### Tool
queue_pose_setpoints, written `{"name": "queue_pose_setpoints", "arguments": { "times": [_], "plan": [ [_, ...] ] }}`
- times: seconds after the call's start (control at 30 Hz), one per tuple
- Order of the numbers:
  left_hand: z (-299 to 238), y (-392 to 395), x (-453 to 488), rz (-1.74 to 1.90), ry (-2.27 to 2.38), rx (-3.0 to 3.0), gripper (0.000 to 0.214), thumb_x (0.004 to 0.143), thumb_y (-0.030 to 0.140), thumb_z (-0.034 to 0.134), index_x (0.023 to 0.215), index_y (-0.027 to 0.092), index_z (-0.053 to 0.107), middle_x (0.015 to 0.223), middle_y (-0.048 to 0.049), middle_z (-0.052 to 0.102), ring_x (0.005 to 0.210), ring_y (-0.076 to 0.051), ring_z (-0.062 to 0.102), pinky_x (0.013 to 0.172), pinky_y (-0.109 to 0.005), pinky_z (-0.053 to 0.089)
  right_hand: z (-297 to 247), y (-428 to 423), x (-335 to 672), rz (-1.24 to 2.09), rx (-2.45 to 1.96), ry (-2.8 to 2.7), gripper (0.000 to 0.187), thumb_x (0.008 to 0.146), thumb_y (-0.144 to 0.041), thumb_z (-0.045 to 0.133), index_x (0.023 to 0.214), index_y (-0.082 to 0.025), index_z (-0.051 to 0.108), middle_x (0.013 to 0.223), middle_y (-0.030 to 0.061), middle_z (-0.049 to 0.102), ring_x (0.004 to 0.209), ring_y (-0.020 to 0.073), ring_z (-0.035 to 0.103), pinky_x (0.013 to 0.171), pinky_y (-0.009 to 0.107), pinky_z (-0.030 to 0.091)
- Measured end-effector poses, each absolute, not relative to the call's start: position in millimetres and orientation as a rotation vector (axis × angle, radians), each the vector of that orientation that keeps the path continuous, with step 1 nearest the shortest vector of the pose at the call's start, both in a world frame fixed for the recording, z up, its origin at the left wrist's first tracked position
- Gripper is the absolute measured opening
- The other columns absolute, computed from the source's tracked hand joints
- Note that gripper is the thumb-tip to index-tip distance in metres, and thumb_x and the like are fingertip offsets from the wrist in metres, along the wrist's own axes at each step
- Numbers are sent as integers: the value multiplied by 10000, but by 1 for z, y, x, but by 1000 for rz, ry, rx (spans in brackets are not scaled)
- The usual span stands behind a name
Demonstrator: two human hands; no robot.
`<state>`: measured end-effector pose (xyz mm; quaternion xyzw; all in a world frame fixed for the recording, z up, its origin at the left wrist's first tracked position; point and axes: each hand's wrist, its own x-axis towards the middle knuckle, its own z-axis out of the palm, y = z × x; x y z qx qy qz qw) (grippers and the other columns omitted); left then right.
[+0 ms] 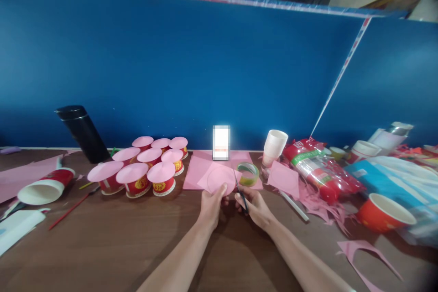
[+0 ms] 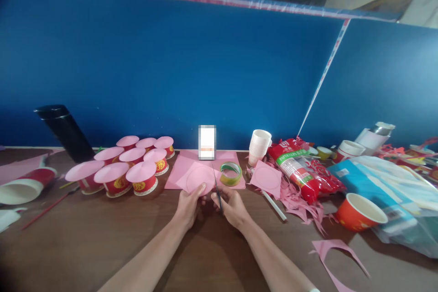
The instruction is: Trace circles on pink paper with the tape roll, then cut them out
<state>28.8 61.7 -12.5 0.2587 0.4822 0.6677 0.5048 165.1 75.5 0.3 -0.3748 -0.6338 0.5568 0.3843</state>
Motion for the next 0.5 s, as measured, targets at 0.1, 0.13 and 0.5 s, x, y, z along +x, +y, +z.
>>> {"name": "queue_pose_setpoints", "arguments": {
  "times": [0.1, 0.13, 0.5],
  "plan": [
    [-10, 61, 29, 1599, 1182, 627, 334, 579, 397, 728, 584, 85, 611, 450, -8, 552, 376, -84, 470, 386, -206, 378, -1, 76, 165, 1422, -952, -1609, 396, 743, -491, 591, 936, -146, 608, 571, -22, 533, 475, 90, 488, 380, 162, 352],
    [-10, 61, 29, 1596, 1185, 626, 335, 578, 398, 729, 583, 85, 611, 445, -7, 549, 374, -83, 468, 383, -205, 376, -1, 76, 165, 1424, -949, -1608, 391, 746, -487, 591, 936, -145, 608, 569, -23, 533, 472, 88, 486, 380, 162, 349],
    [-11, 61, 30, 1590, 1204, 606, 347, 560, 410, 739, 567, 83, 624, 444, -25, 561, 378, -94, 484, 387, -209, 391, 0, 75, 164, 1428, -954, -1594, 391, 728, -486, 604, 919, -145, 618, 526, -39, 514, 431, 83, 463, 373, 171, 328]
  ]
}}
